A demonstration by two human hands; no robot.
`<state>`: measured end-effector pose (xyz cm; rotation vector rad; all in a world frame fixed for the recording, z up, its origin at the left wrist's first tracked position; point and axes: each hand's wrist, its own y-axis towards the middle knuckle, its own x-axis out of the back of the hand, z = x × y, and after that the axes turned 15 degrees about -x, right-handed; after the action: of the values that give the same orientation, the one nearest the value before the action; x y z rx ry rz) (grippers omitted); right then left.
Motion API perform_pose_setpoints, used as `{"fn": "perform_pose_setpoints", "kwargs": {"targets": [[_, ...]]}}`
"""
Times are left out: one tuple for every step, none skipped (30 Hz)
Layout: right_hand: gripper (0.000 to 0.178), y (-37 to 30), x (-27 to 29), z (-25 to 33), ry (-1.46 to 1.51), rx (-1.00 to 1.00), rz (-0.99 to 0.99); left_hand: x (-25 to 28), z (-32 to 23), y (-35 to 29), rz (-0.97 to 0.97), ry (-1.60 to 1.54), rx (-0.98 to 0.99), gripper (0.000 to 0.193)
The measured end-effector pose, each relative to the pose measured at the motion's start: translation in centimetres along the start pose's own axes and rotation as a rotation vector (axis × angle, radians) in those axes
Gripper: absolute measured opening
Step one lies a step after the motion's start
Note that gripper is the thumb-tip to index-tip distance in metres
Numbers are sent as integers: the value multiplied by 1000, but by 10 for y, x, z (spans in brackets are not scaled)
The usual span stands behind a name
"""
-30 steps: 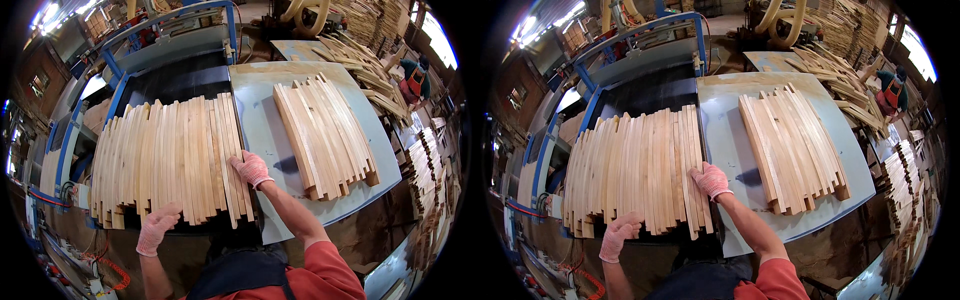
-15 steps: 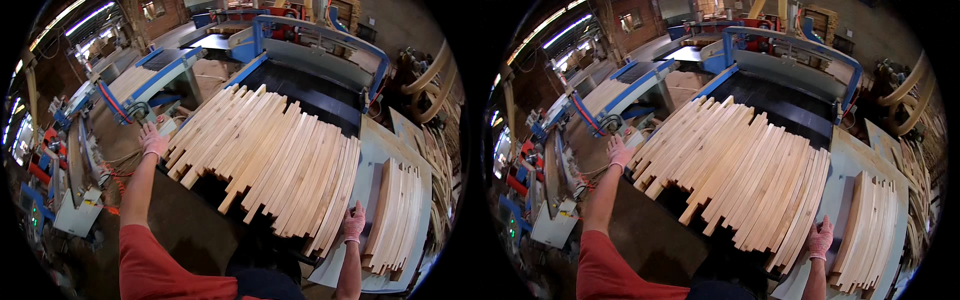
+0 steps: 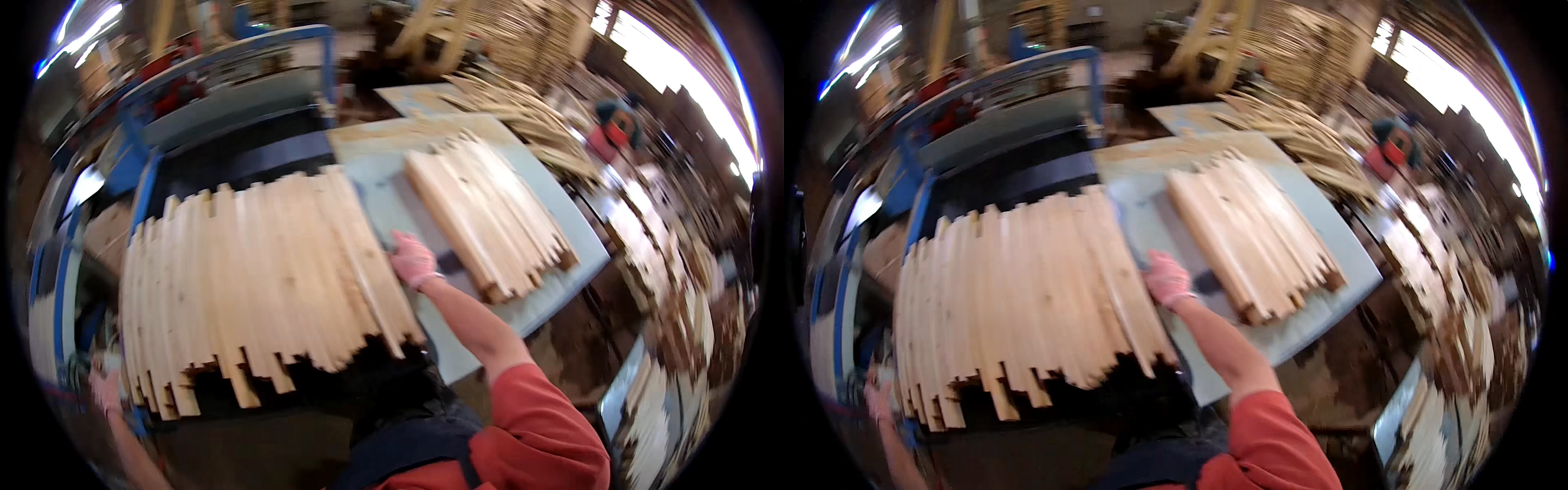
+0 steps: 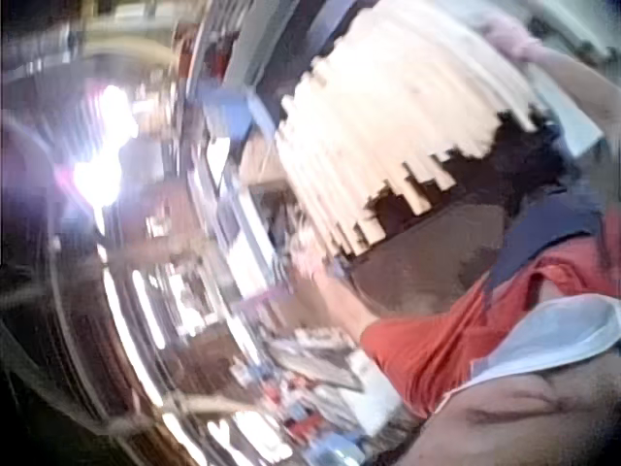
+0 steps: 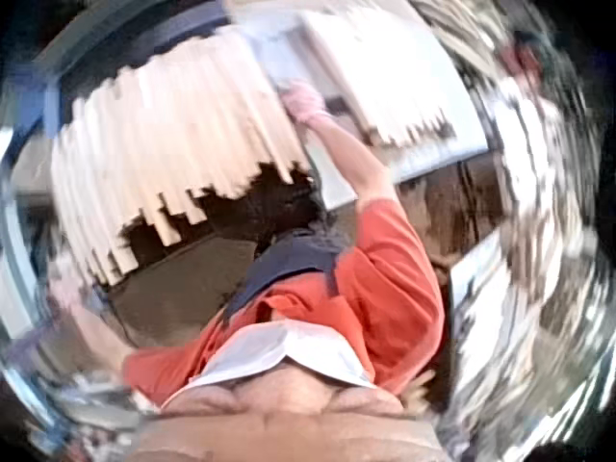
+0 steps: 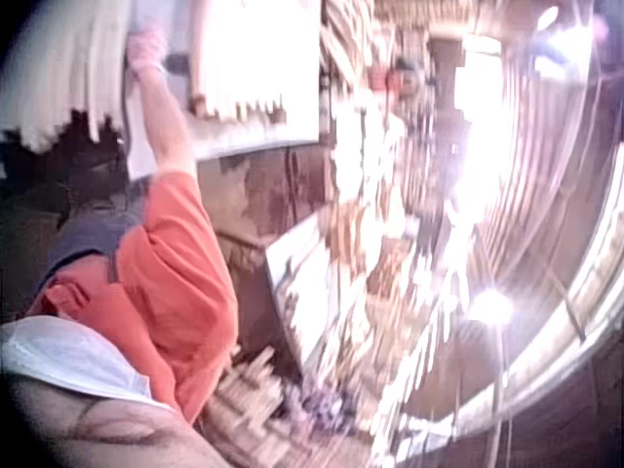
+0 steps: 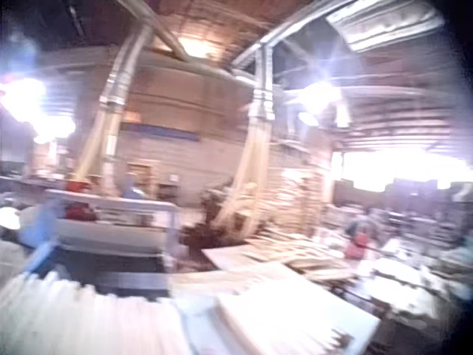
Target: The person picks up stacks of thin wooden planks from a metal table and places them onto a conveyor belt. The person repeatedly gathers the planks, aligns them, and moves them to the conveyor, which transports them into a processing machine.
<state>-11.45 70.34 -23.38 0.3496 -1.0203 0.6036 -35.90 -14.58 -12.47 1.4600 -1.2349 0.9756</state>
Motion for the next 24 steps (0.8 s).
{"fn": "perform_pose_setpoints", "kwargs": {"targets": [[63,-21,-7,5,10,-45,69,4,48,-5,-99,91,48,88],[63,-35,-8,9,-1,-70,99,2,79,-11,-204,160,110,88],[63,-28,-14,16,40,-49,43,-25,72,-7,-304,56,18,87],[63,-32,0,15,8,-76,120,-43,54,-5,-353,-26,-82,86],[64,-38,6,3,1,-103,116,-57,2,2,-253,102,-116,76],[66,-38,10,-6,8,-109,117,-66,-59,-11,-257,-49,-252,72],[66,-43,15,-14,30,-126,116,-54,-133,-44,-222,-221,-400,71],[66,-51,19,-17,67,-123,114,-34,-201,-83,-174,-393,-528,69],[66,-62,20,-11,112,-95,121,-40,-233,-110,-248,-666,-599,68],[67,-70,21,-10,152,-68,124,-62,-240,-115,-244,-864,-570,65],[68,-76,23,-25,152,-66,145,-52,-306,-148,-146,-1086,-568,61],[67,-83,28,-30,224,-43,202,-65,-322,-159,-114,-1105,-578,58],[67,-91,39,-35,286,-25,255,-74,-352,-177,-70,-1161,-617,56],[66,-98,56,-40,347,-3,312,-90,-375,-191,-50,-1225,-669,54],[67,-106,80,-40,379,-16,340,-101,-400,-210,-9,-1288,-653,54],[67,-101,94,-57,351,27,270,-110,-426,-224,52,-1308,-654,54],[67,-92,106,-75,325,81,208,-115,-456,-243,117,-1426,-577,59],[67,-81,121,-94,299,132,142,-117,-483,-259,208,-1433,-540,58],[66,-70,134,-107,442,41,151,-126,-501,-269,202,-1368,-602,57],[65,-56,151,-123,579,-51,160,-136,-518,-278,257,-1351,-607,55],[66,-35,165,-142,467,-33,27,-147,-533,-288,281,-1375,-609,55],[66,-12,175,-167,359,-12,-103,-158,-547,-297,302,-1395,-607,55],[68,10,185,-198,335,-56,-159,-166,-565,-304,297,-1305,-671,55],[70,32,194,-226,316,-92,-205,-173,-581,-310,284,-1206,-722,56]]}}
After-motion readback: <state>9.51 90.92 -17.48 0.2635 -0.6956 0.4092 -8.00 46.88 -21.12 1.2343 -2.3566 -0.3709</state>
